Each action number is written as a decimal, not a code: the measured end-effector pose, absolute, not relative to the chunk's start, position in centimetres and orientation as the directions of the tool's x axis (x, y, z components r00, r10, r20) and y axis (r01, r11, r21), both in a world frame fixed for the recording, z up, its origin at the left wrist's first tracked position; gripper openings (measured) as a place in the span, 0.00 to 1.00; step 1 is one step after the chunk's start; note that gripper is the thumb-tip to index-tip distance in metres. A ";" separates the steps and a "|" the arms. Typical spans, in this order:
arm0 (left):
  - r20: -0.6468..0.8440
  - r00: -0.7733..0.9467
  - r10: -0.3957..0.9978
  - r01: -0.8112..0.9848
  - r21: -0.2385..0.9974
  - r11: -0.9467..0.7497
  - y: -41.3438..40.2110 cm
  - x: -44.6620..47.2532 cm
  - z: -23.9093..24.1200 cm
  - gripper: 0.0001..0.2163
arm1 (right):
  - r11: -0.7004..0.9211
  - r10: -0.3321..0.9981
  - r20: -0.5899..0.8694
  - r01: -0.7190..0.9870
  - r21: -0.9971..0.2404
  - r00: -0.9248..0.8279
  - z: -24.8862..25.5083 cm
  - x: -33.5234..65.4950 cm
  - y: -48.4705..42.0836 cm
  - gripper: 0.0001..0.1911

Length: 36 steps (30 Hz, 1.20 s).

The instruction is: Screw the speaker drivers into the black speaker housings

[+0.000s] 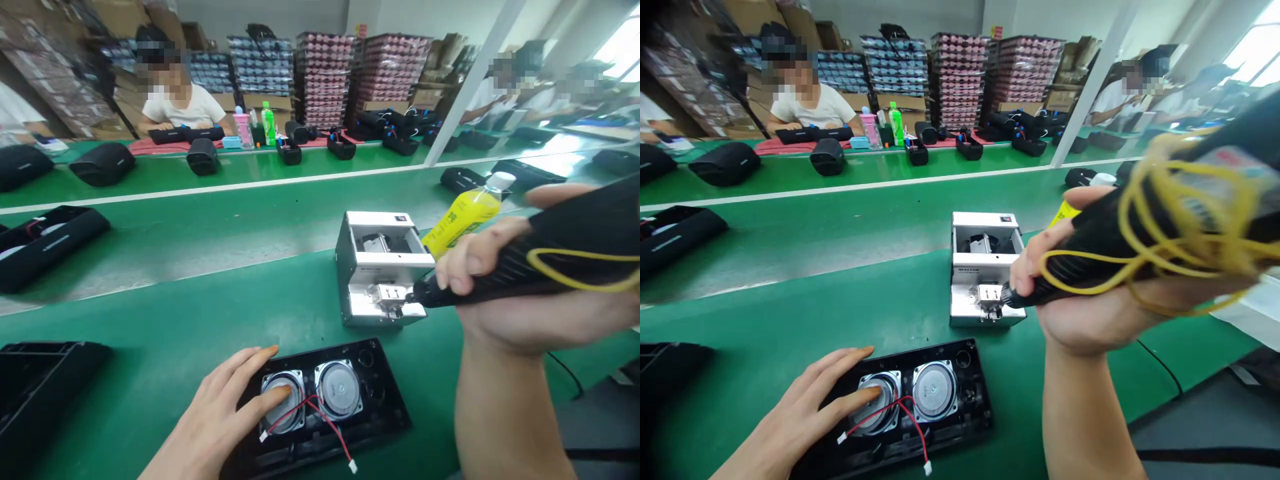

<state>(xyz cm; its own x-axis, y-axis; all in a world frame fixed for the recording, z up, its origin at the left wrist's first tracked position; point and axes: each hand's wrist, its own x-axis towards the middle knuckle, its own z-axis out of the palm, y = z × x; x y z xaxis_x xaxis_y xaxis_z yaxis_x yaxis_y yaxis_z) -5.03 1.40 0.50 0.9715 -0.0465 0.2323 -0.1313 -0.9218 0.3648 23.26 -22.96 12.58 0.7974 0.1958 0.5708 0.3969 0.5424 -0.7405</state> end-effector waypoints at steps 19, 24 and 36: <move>0.258 0.960 -0.112 -0.189 0.298 -0.936 2.2 -4.7 0.7 0.26 | 0.527 0.090 0.511 0.394 -0.752 0.855 12.4 22.4 -20.9 0.38; 0.259 0.961 -0.099 -0.182 0.320 -0.930 2.3 -4.7 0.6 0.27 | 0.565 0.149 0.529 0.367 -0.739 0.836 12.2 22.7 -21.5 0.38; 0.241 0.965 -0.103 -0.181 0.327 -0.928 2.2 -4.7 0.8 0.25 | 0.545 0.140 0.492 0.348 -0.763 0.859 11.9 22.3 -21.1 0.39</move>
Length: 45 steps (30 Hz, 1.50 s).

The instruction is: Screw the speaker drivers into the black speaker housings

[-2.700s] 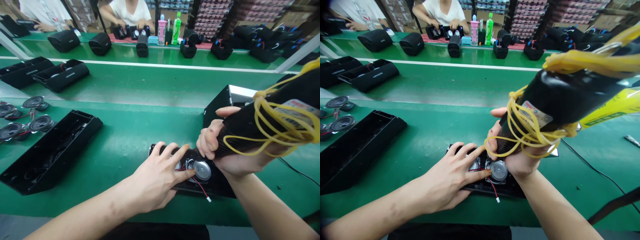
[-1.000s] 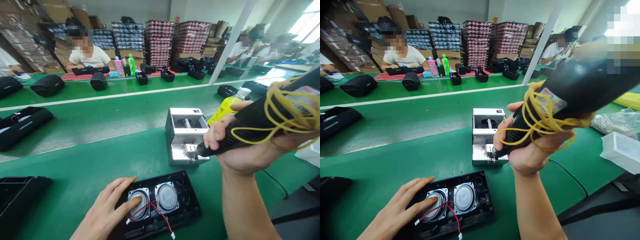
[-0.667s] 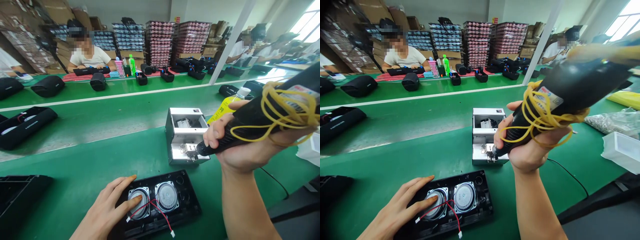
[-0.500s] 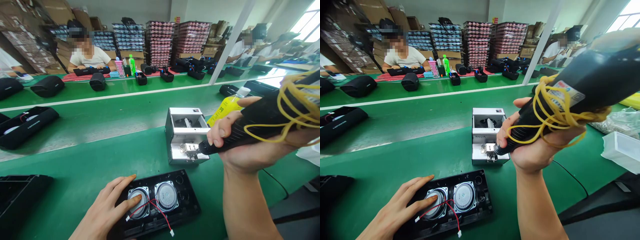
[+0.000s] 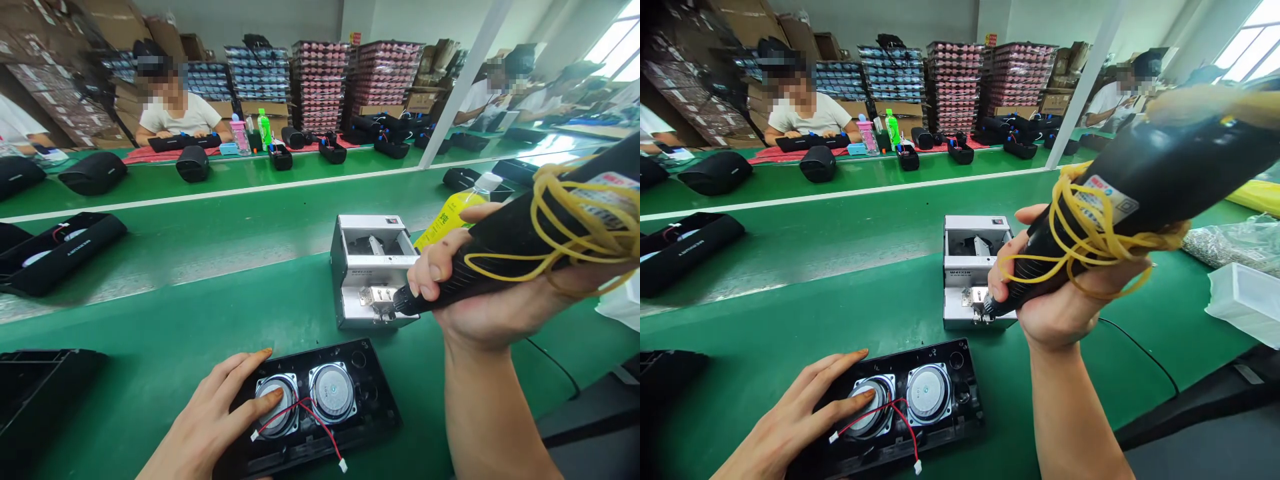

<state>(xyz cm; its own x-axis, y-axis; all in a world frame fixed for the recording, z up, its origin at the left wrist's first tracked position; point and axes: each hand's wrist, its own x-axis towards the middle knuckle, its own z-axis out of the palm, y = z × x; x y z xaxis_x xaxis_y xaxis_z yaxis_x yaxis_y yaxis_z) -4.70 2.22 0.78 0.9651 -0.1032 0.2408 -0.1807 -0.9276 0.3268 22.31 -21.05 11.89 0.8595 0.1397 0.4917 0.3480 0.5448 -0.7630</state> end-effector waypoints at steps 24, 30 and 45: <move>0.338 0.931 -0.135 -0.269 0.387 -0.882 -1.5 -3.1 -0.6 0.35 | 0.597 0.361 0.543 0.260 -0.759 0.759 14.1 19.9 -20.9 0.25; 0.112 0.986 -0.125 -0.161 0.428 -0.889 -1.5 -3.6 2.1 0.35 | 0.609 0.503 0.509 0.132 -0.782 0.698 13.6 17.5 -18.4 0.17; 0.094 0.981 -0.170 -0.193 0.383 -0.903 -1.3 -3.1 3.0 0.27 | 0.491 0.652 0.315 -0.068 -0.868 0.689 8.6 14.9 -14.8 0.37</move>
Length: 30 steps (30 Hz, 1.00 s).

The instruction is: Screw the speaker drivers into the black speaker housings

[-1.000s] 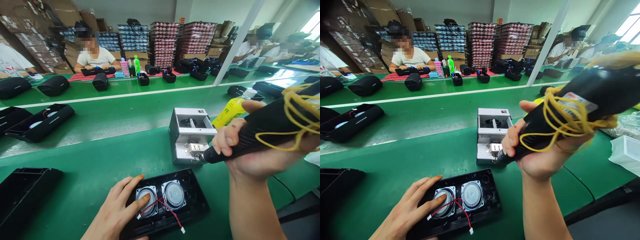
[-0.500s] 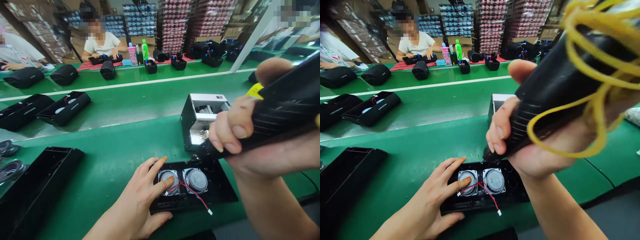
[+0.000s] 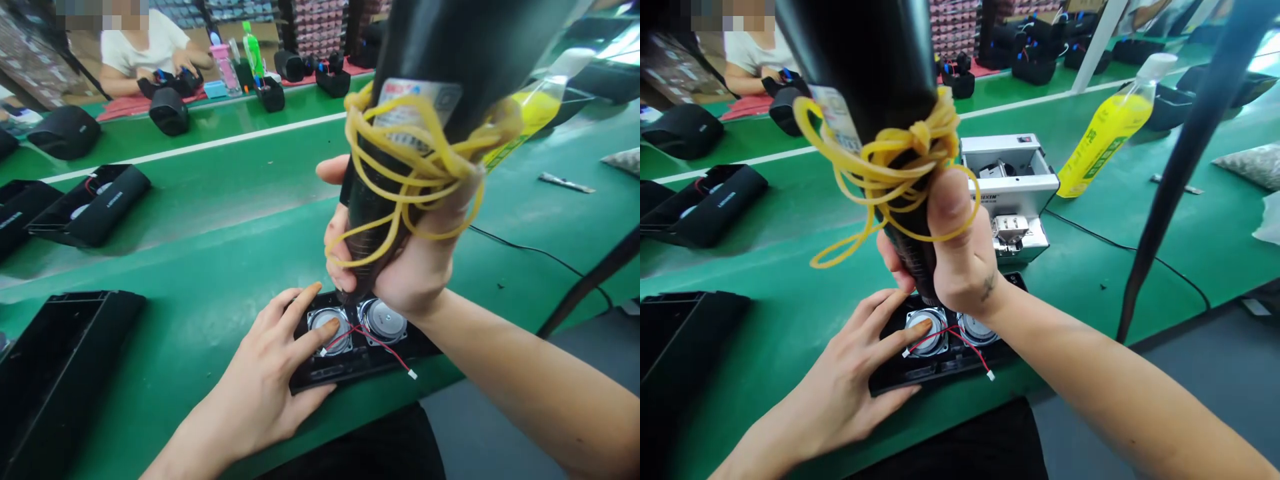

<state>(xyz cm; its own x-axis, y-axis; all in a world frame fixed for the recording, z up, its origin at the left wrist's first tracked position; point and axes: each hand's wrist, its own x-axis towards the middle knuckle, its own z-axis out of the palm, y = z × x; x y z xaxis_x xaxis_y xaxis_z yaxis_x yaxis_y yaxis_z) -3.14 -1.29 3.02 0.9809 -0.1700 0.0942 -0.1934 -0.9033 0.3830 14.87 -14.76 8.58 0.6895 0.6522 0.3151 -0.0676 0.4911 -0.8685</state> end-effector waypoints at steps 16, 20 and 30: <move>0.121 0.976 -0.178 -0.212 0.382 -0.900 -1.2 -3.1 3.0 0.25 | 0.518 0.731 0.383 -0.093 -0.850 0.565 6.8 15.2 -14.5 0.37; 0.126 0.975 -0.184 -0.219 0.384 -0.897 -1.1 -2.9 3.0 0.25 | 0.522 0.731 0.383 -0.103 -0.846 0.564 6.6 15.0 -14.3 0.35; 0.134 0.972 -0.193 -0.230 0.380 -0.896 -1.0 -3.1 2.8 0.27 | 0.505 0.783 0.366 -0.169 -0.847 0.504 6.0 14.6 -14.1 0.38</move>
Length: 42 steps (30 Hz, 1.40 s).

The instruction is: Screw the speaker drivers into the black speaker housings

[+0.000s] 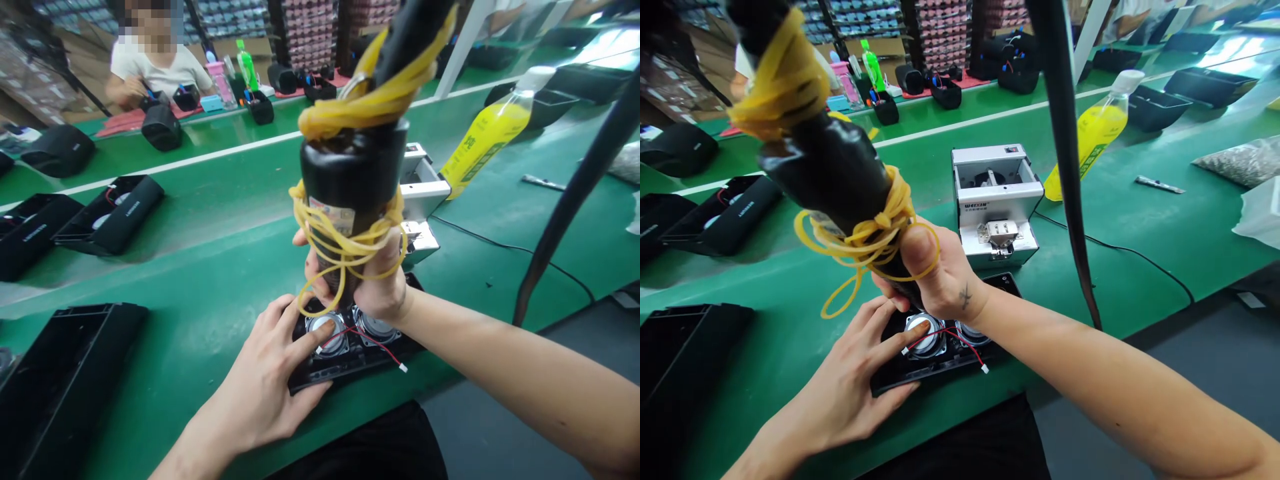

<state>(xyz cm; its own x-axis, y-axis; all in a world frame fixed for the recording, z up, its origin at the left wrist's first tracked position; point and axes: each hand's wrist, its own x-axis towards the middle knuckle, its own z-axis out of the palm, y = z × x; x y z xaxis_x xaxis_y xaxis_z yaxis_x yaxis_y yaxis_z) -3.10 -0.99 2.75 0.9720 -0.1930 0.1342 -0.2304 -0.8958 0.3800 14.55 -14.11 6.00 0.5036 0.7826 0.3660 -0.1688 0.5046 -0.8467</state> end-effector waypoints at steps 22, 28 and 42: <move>0.144 0.968 -0.207 -0.245 0.355 -0.902 -1.1 -2.8 3.2 0.26 | 0.576 0.759 0.471 -0.126 -0.808 0.449 4.6 14.6 -13.5 0.35; 0.245 0.947 -0.210 -0.283 0.318 -0.905 -0.9 -3.2 2.1 0.32 | 0.535 0.752 0.430 -0.082 -0.841 0.501 6.2 14.6 -15.1 0.35; 0.327 0.942 -0.076 -0.219 0.427 -0.877 0.3 -5.1 -2.0 0.27 | 0.563 0.215 0.583 0.388 -0.729 0.783 12.2 22.4 -20.9 0.34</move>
